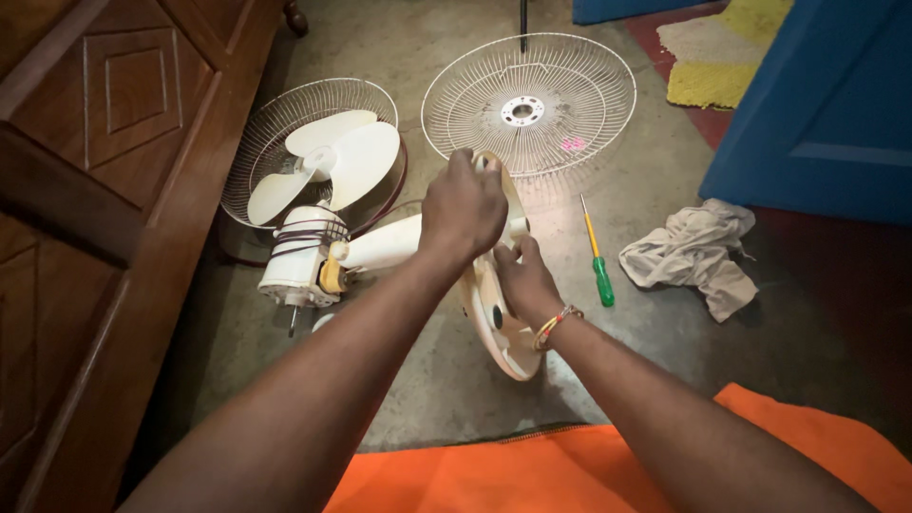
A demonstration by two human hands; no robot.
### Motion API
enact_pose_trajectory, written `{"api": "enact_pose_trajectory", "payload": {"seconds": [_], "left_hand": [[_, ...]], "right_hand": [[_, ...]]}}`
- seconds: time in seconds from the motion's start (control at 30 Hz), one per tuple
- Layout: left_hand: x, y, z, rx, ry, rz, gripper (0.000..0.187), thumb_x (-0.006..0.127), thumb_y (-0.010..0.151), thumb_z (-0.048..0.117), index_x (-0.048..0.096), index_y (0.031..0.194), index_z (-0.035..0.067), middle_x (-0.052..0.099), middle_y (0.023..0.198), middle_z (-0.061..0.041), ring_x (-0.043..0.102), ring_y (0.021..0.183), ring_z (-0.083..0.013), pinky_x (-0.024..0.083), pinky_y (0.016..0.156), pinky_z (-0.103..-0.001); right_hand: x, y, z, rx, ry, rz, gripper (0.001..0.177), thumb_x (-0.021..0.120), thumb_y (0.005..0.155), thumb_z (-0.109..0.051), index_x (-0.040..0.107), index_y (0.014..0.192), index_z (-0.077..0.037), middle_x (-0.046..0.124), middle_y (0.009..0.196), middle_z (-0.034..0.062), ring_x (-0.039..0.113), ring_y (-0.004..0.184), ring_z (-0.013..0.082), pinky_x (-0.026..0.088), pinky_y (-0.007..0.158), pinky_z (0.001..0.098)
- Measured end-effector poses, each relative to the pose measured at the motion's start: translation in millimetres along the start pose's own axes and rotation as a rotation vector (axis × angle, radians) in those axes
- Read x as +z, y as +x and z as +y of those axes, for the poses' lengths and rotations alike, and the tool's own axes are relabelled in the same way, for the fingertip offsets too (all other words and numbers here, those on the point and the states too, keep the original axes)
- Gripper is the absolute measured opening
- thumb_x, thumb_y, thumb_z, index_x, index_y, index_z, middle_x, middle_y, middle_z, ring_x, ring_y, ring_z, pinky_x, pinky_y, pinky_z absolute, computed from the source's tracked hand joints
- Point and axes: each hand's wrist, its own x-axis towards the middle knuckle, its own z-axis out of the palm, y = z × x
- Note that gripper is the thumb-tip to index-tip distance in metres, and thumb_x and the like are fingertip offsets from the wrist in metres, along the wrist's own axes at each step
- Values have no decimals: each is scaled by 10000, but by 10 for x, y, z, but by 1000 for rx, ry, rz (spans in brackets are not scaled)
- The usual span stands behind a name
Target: The person disassembles a white pedestal fan by removing the motor housing, detaching the fan blades, and unscrewing the base components using a screwdriver. The parts are placed on the floor as they are removed.
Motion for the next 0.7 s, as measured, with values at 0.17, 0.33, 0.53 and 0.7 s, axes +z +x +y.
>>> {"api": "enact_pose_trajectory", "payload": {"seconds": [0.17, 0.33, 0.53, 0.7], "left_hand": [[-10, -11, 7, 31, -7, 8, 520, 551, 968, 303, 511, 1343, -55, 639, 1246, -292, 620, 1162, -445, 465, 999, -502], [38, 97, 13, 26, 47, -34, 595, 610, 944, 319, 454, 1380, -54, 614, 1268, -292, 600, 1179, -453, 458, 1010, -514], [-172, 166, 235, 590, 685, -263, 573, 760, 785, 444, 672, 1150, 11, 671, 1210, -239, 485, 1352, -421, 156, 1158, -667], [-1, 460, 501, 645, 1050, -1029, 260, 709, 879, 259, 789, 1093, 134, 770, 1165, -117, 713, 1143, -279, 327, 1177, -544]], "right_hand": [[-66, 21, -34, -50, -180, 38, 556, 517, 934, -576, 511, 1148, -62, 702, 1011, 280, 698, 947, 423, 511, 850, 482], [-77, 138, -27, -7, -249, 0, 577, 466, 944, -604, 520, 1199, -89, 697, 1069, 312, 677, 1023, 459, 508, 884, 487], [-378, 91, -211, -7, -367, -218, 713, 672, 850, -521, 425, 1324, -48, 753, 1035, 275, 763, 955, 380, 576, 821, 437], [-797, -186, -469, 183, -793, -374, 701, 754, 825, -541, 545, 1368, -150, 728, 1167, 169, 727, 1083, 294, 557, 926, 380]]}}
